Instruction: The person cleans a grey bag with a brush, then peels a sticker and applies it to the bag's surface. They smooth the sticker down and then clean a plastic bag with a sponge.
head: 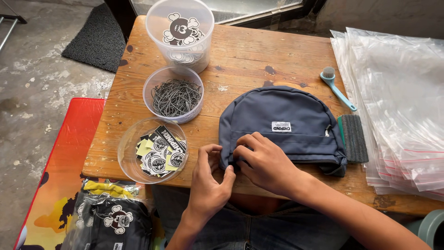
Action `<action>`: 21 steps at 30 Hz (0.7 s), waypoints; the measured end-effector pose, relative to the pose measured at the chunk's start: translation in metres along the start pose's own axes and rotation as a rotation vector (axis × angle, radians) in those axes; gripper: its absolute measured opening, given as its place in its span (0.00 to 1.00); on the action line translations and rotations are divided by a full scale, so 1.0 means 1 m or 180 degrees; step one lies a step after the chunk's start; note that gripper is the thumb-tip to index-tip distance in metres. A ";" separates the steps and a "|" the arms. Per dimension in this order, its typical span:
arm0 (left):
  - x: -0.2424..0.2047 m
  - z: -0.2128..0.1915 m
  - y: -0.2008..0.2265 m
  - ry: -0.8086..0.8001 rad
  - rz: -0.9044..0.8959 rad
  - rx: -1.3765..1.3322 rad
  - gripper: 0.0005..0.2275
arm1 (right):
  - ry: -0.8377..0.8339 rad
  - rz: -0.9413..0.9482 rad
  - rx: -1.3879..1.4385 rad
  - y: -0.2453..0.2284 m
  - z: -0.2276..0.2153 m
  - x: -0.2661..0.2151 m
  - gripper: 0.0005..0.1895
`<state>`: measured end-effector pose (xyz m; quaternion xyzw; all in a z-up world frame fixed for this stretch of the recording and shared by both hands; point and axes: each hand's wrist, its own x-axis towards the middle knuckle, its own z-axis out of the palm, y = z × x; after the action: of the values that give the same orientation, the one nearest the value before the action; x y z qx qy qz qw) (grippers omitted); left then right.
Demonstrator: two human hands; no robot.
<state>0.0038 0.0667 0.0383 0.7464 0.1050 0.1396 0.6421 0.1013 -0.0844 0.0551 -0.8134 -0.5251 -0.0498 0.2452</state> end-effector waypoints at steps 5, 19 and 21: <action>0.003 -0.005 0.007 -0.0002 -0.0182 0.0215 0.17 | 0.0031 -0.0029 -0.0246 0.005 0.003 -0.003 0.06; -0.001 -0.001 -0.001 0.0296 -0.0828 -0.0936 0.24 | -0.0386 0.0635 -0.0245 0.003 0.013 -0.002 0.16; 0.001 -0.004 -0.003 0.0257 -0.0735 -0.0848 0.25 | -0.0445 0.0677 -0.0671 0.006 0.016 -0.003 0.16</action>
<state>0.0034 0.0708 0.0362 0.6315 0.1963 0.1075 0.7423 0.1022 -0.0814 0.0381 -0.8871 -0.4438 -0.0216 0.1251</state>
